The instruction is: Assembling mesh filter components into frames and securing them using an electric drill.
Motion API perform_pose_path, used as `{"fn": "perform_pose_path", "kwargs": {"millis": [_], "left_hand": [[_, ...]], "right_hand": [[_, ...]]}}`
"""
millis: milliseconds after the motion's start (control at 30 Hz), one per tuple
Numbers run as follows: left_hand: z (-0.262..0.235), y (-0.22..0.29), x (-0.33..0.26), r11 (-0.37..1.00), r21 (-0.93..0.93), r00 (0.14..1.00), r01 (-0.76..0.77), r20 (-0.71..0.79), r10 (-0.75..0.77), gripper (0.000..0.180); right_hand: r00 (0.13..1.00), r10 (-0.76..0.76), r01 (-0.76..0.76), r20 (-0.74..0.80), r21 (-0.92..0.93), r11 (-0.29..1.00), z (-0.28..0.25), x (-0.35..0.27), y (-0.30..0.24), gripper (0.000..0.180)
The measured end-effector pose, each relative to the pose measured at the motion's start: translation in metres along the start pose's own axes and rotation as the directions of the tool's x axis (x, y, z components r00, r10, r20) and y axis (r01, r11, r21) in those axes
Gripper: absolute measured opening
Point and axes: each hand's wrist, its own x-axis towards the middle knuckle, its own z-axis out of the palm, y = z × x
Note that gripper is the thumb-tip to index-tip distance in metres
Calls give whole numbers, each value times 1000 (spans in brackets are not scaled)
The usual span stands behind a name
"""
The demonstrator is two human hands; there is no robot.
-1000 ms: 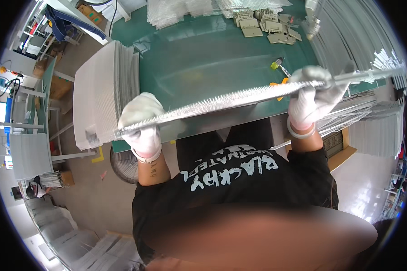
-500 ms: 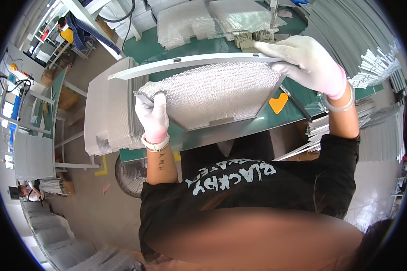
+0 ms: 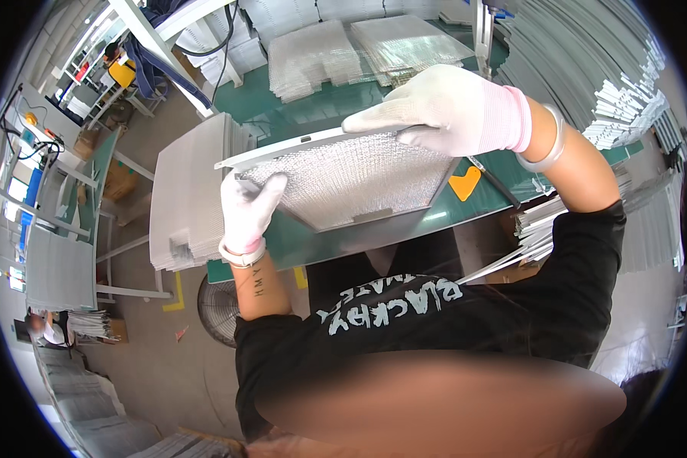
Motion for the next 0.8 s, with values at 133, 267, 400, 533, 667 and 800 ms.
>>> {"fn": "perform_pose_path", "kwargs": {"millis": [133, 267, 400, 533, 667, 800], "left_hand": [[16, 10, 1, 998, -19, 998, -62, 3, 62, 27], [27, -10, -2, 967, 43, 955, -249, -156, 253, 36], [44, -12, 4, 897, 12, 801, -442, -444, 400, 63], [44, -19, 14, 868, 92, 738, -488, -488, 467, 60], [41, -36, 17, 804, 321, 651, -500, -473, 593, 45], [41, -39, 16, 802, 388, 662, -455, -455, 596, 37]], "right_hand": [[993, 43, -61, 109, 166, 984, -5, 18, -4, 34], [991, 103, -121, 85, 251, 961, 5, 24, -11, 19], [998, -41, 33, 46, 155, 987, 10, 26, -3, 44], [994, -109, 111, -21, 114, 987, 16, 25, 4, 54], [994, -90, 96, -60, 102, 990, 19, 32, 2, 53], [995, -73, 79, -64, 88, 993, 21, 32, 5, 53]]}}
